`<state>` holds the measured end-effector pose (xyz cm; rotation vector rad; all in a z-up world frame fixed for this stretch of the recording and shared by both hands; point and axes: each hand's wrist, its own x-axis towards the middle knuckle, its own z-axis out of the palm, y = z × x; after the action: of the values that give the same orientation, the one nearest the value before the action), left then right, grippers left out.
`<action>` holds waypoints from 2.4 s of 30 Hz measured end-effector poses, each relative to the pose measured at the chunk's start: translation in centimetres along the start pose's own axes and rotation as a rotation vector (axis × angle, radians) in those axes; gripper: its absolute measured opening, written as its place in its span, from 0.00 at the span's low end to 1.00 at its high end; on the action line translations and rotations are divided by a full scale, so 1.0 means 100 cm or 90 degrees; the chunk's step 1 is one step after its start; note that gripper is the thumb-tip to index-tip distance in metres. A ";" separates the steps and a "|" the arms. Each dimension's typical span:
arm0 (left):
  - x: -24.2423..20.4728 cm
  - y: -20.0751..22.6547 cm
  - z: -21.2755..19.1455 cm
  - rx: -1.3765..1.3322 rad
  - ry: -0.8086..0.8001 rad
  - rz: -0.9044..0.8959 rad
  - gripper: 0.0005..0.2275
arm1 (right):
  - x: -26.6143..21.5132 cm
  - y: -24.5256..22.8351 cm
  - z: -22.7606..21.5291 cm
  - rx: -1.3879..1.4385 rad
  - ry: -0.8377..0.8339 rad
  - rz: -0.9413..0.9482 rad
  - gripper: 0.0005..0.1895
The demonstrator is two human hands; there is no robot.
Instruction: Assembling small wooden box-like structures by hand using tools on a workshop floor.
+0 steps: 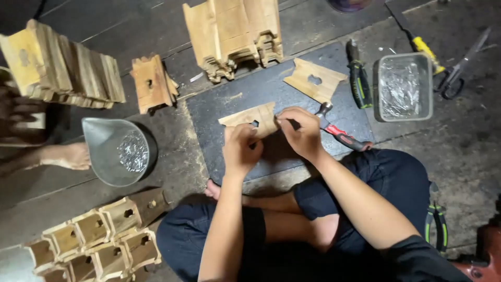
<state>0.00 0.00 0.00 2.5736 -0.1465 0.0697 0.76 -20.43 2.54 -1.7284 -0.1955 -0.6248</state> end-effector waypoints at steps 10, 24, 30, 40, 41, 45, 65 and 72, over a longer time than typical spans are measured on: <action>0.004 0.011 -0.007 0.028 0.051 0.143 0.12 | -0.002 0.013 0.001 -0.022 -0.015 -0.035 0.09; 0.005 -0.009 0.011 -0.046 0.114 0.223 0.13 | -0.028 0.048 0.012 -0.031 -0.088 0.040 0.16; 0.007 -0.010 0.012 -0.052 0.119 0.230 0.14 | -0.030 0.046 0.013 -0.080 -0.114 0.036 0.15; 0.003 0.010 -0.010 -0.035 0.115 0.207 0.13 | -0.042 0.077 0.024 -0.083 -0.114 -0.041 0.12; 0.004 0.015 -0.010 -0.030 0.109 0.193 0.13 | -0.037 0.073 0.019 -0.091 -0.113 -0.036 0.07; 0.001 0.007 -0.012 0.017 0.058 0.114 0.13 | -0.024 0.050 0.014 -0.078 -0.142 -0.010 0.10; -0.003 -0.004 0.007 0.062 0.154 0.087 0.11 | -0.015 0.023 0.006 -0.086 -0.201 -0.017 0.09; -0.003 -0.002 -0.001 0.058 0.183 0.144 0.12 | -0.023 0.024 0.013 -0.293 -0.224 -0.169 0.11</action>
<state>-0.28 0.29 -0.04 2.5929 -0.3312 0.5384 0.33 -19.41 -0.86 -2.2783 -0.5704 -0.5815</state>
